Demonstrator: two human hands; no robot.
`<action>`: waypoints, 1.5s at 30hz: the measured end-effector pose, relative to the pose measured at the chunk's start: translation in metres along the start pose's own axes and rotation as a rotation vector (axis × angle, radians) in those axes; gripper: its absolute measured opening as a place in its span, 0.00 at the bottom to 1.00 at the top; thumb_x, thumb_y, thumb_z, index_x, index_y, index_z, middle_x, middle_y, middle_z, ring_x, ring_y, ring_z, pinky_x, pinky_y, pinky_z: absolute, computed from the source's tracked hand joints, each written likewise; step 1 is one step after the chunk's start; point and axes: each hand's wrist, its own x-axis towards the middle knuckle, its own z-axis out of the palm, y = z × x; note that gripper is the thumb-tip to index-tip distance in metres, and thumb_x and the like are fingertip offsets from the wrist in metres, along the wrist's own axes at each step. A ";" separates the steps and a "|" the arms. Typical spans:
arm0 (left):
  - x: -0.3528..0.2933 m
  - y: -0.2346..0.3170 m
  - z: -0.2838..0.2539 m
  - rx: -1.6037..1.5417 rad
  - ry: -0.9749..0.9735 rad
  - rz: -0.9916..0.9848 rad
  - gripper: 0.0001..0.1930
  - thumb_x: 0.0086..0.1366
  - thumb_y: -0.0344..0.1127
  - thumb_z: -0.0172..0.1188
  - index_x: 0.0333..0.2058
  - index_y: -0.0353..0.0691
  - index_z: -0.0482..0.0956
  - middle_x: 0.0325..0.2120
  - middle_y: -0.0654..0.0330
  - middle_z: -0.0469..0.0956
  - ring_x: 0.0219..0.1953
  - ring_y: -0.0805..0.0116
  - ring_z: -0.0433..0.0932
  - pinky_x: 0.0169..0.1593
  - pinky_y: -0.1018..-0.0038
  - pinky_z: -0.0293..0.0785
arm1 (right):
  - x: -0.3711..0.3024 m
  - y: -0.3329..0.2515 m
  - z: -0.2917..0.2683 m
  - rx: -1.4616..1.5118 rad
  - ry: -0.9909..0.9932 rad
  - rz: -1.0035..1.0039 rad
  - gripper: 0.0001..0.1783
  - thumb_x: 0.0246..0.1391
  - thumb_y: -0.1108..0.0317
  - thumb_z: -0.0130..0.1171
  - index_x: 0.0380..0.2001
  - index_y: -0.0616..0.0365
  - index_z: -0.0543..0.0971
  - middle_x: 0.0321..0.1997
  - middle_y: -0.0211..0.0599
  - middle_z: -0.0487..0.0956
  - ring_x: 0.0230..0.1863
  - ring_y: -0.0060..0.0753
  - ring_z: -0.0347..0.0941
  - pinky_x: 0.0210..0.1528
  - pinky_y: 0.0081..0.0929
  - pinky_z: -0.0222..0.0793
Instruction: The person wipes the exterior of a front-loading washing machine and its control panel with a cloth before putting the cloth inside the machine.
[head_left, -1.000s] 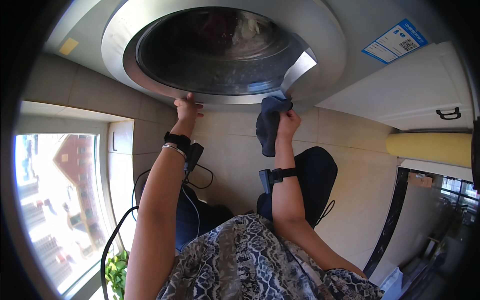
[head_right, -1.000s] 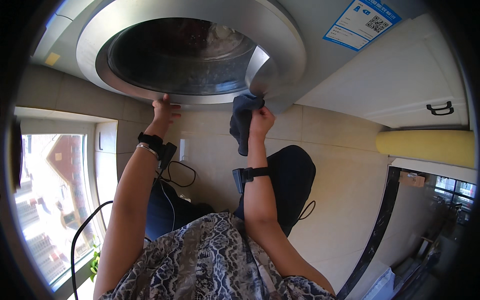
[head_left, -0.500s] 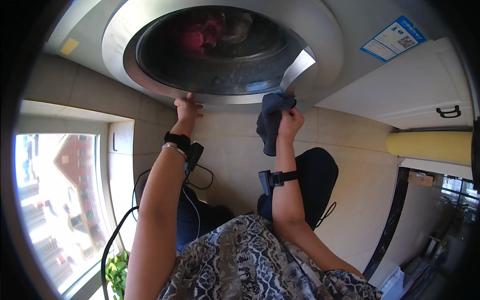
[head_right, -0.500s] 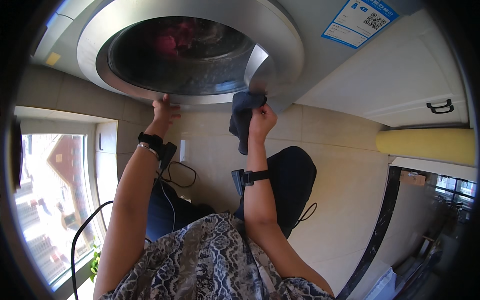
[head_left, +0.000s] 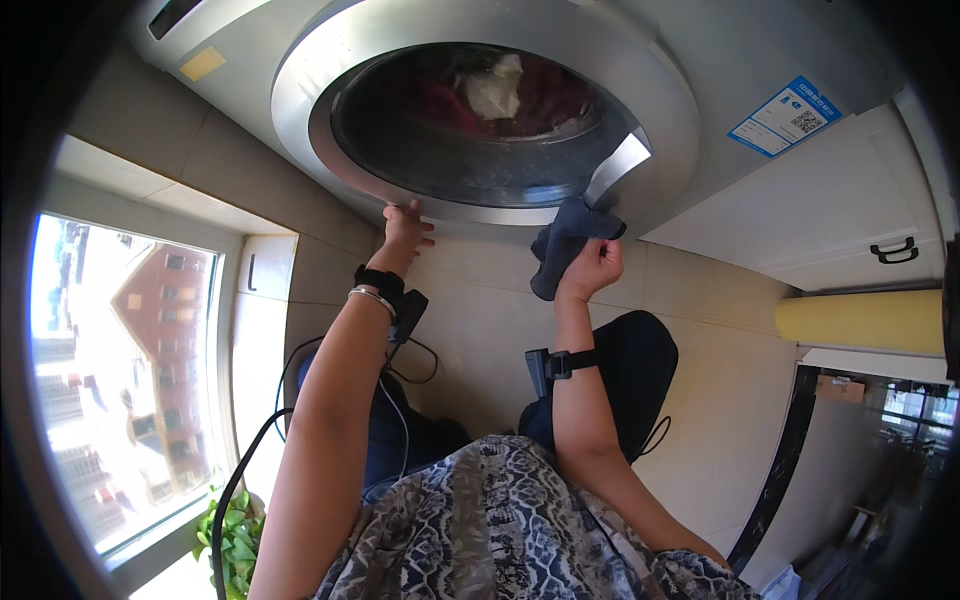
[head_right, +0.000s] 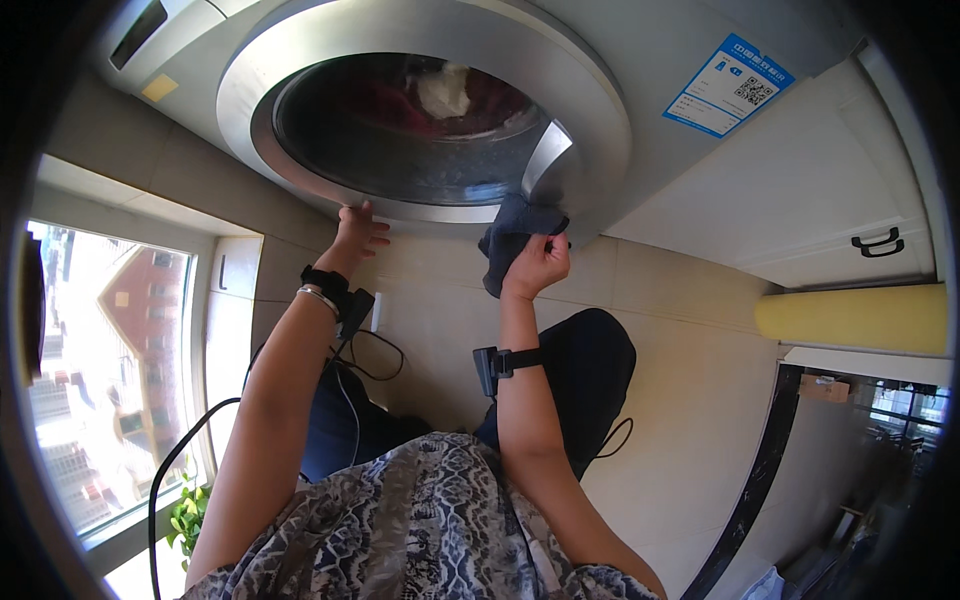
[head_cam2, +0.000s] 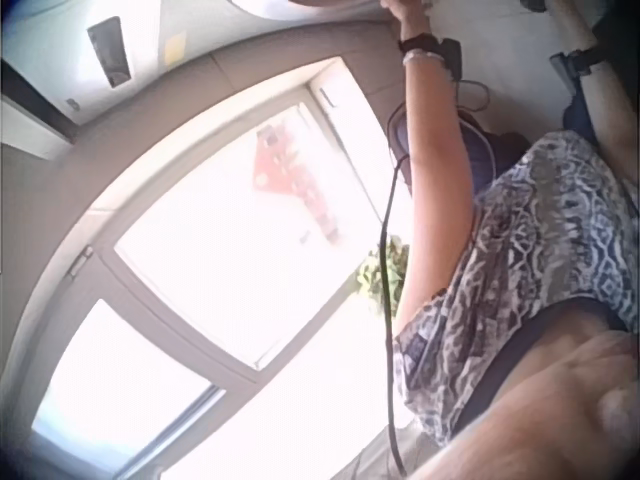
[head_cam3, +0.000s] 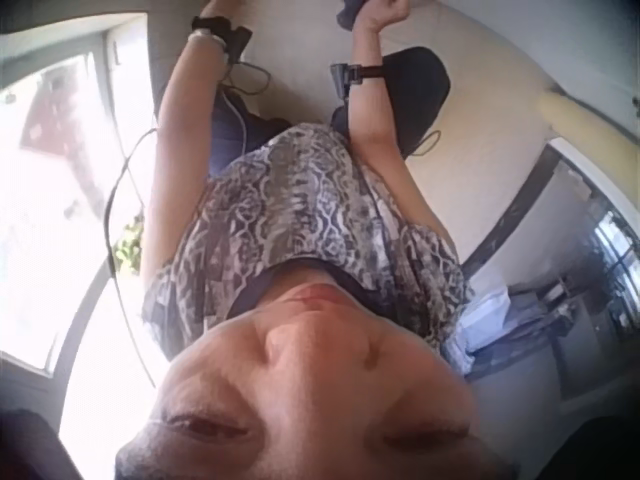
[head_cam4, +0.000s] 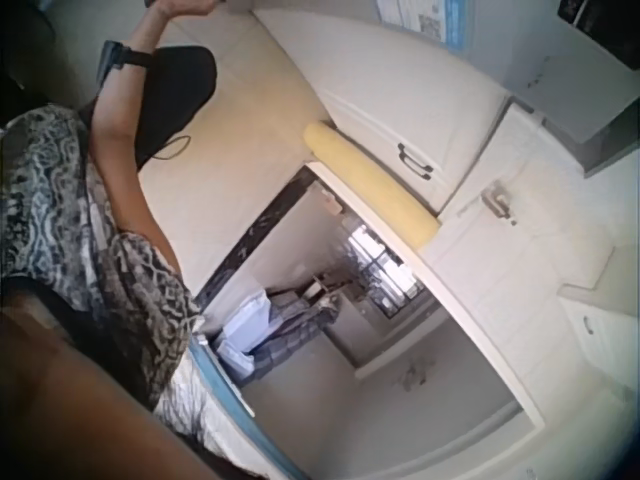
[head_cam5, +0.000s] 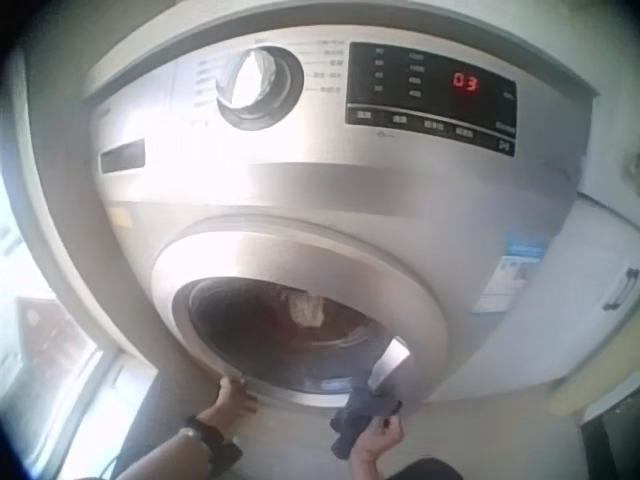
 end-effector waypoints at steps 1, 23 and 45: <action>-0.013 -0.001 0.007 0.062 -0.032 0.004 0.33 0.68 0.62 0.33 0.64 0.50 0.52 0.55 0.53 0.71 0.48 0.47 0.75 0.49 0.47 0.65 | -0.008 0.005 0.003 -0.088 0.019 0.022 0.12 0.57 0.67 0.59 0.24 0.66 0.77 0.19 0.33 0.76 0.23 0.21 0.64 0.30 0.24 0.64; -0.056 -0.019 0.138 -0.458 0.530 0.148 0.27 0.57 0.30 0.62 0.51 0.40 0.57 0.47 0.50 0.69 0.40 0.53 0.79 0.29 0.59 0.83 | 0.016 -0.072 -0.013 -0.001 -1.126 0.402 0.29 0.57 0.75 0.56 0.62 0.63 0.64 0.61 0.48 0.70 0.58 0.36 0.70 0.58 0.28 0.66; -0.065 -0.001 0.091 -0.595 0.566 0.225 0.26 0.56 0.30 0.65 0.48 0.41 0.58 0.44 0.52 0.69 0.40 0.58 0.77 0.32 0.62 0.81 | 0.077 -0.064 -0.089 -0.093 -0.809 0.425 0.13 0.58 0.71 0.57 0.47 0.58 0.79 0.40 0.35 0.82 0.36 0.24 0.78 0.37 0.18 0.66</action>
